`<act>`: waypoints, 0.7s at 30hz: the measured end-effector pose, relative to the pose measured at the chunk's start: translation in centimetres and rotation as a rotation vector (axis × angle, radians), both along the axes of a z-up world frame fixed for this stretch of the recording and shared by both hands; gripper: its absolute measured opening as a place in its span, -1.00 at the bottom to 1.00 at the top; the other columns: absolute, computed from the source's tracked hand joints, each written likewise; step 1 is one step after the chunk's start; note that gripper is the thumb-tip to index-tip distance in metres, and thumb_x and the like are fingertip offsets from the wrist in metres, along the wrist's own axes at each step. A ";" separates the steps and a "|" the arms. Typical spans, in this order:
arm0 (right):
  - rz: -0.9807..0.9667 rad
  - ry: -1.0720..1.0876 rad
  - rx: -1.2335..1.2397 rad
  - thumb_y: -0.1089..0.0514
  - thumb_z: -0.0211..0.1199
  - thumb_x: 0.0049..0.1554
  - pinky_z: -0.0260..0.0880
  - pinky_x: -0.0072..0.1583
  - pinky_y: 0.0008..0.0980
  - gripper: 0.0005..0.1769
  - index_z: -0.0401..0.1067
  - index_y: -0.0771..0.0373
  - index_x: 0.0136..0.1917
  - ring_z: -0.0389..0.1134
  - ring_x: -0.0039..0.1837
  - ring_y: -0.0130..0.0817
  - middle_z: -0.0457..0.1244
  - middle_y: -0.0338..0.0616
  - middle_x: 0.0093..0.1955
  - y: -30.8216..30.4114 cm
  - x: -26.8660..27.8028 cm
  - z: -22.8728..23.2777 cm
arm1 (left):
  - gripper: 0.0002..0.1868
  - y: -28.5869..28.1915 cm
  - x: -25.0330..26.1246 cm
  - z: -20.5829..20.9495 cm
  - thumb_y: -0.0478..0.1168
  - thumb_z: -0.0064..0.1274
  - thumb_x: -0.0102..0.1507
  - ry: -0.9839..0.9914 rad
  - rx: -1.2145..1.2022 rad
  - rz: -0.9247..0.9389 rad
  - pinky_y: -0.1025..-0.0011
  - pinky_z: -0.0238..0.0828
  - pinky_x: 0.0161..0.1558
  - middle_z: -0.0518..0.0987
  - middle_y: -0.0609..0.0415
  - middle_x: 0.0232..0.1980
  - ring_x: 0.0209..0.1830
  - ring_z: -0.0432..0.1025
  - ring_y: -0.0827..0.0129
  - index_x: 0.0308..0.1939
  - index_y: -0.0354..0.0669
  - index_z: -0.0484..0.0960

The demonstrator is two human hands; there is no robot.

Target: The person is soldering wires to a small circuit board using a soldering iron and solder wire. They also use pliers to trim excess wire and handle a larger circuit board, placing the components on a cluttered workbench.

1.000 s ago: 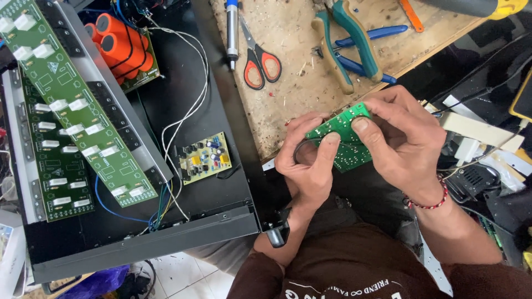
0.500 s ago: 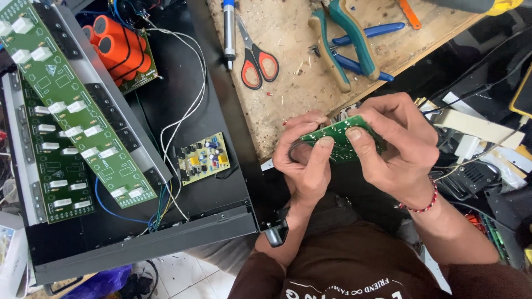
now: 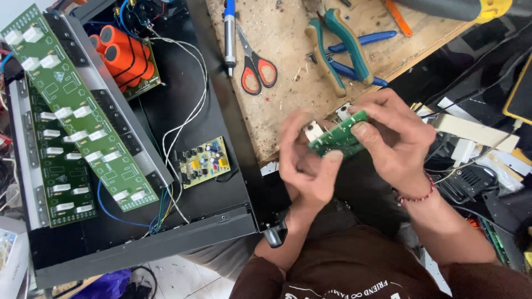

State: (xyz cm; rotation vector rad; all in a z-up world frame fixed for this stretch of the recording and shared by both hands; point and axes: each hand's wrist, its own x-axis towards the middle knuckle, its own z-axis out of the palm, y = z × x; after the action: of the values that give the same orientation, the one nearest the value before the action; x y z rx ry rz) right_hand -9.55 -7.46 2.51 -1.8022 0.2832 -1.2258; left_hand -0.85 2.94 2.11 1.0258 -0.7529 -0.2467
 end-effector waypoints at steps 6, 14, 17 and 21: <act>0.163 -0.355 0.109 0.27 0.33 0.18 0.39 0.20 0.05 -0.83 0.48 0.40 0.03 0.42 0.08 0.16 0.34 0.41 0.03 -1.6 0.9 -3.9 | -0.46 -1.9 0.0 -0.4 -0.66 0.26 0.06 -0.477 -0.246 0.261 -0.13 0.68 -0.11 0.48 -0.32 -0.01 -0.27 0.63 -0.20 0.09 -0.55 0.45; 0.054 -0.057 -0.124 0.27 0.13 0.24 0.47 0.29 0.22 -0.63 0.38 0.64 0.20 0.43 0.25 0.40 0.31 0.55 0.19 0.0 -1.9 0.2 | -0.60 -1.0 2.4 -2.8 -0.62 0.11 0.21 -0.834 -0.300 0.188 -0.06 0.68 -0.12 0.46 -0.27 0.01 -0.17 0.63 -0.19 0.12 -0.41 0.47; 0.001 0.145 -0.189 0.21 0.14 0.19 0.56 0.29 0.05 -0.54 0.36 0.68 0.22 0.43 0.27 0.47 0.26 0.70 0.24 1.0 -2.7 1.2 | -0.60 -0.4 2.3 -3.4 -0.59 0.10 0.32 -0.894 -0.195 0.134 0.01 0.71 0.01 0.43 -0.21 0.13 -0.02 0.63 -0.10 0.20 -0.38 0.39; -0.135 0.095 -0.299 0.36 0.27 0.19 0.65 0.12 0.00 -0.71 0.42 0.69 0.09 0.49 0.14 0.47 0.32 0.66 0.08 1.3 -2.0 0.8 | -0.72 -0.4 1.9 -4.1 -0.53 0.06 0.37 -0.891 -0.241 0.153 0.04 0.67 0.05 0.45 -0.24 0.14 -0.01 0.62 -0.10 0.13 -0.42 0.41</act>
State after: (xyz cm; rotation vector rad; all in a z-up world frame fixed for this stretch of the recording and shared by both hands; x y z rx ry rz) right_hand -11.57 -6.16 3.32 -2.1319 0.2912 -1.3336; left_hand 1.09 2.53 -1.95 0.9387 -1.4537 0.4639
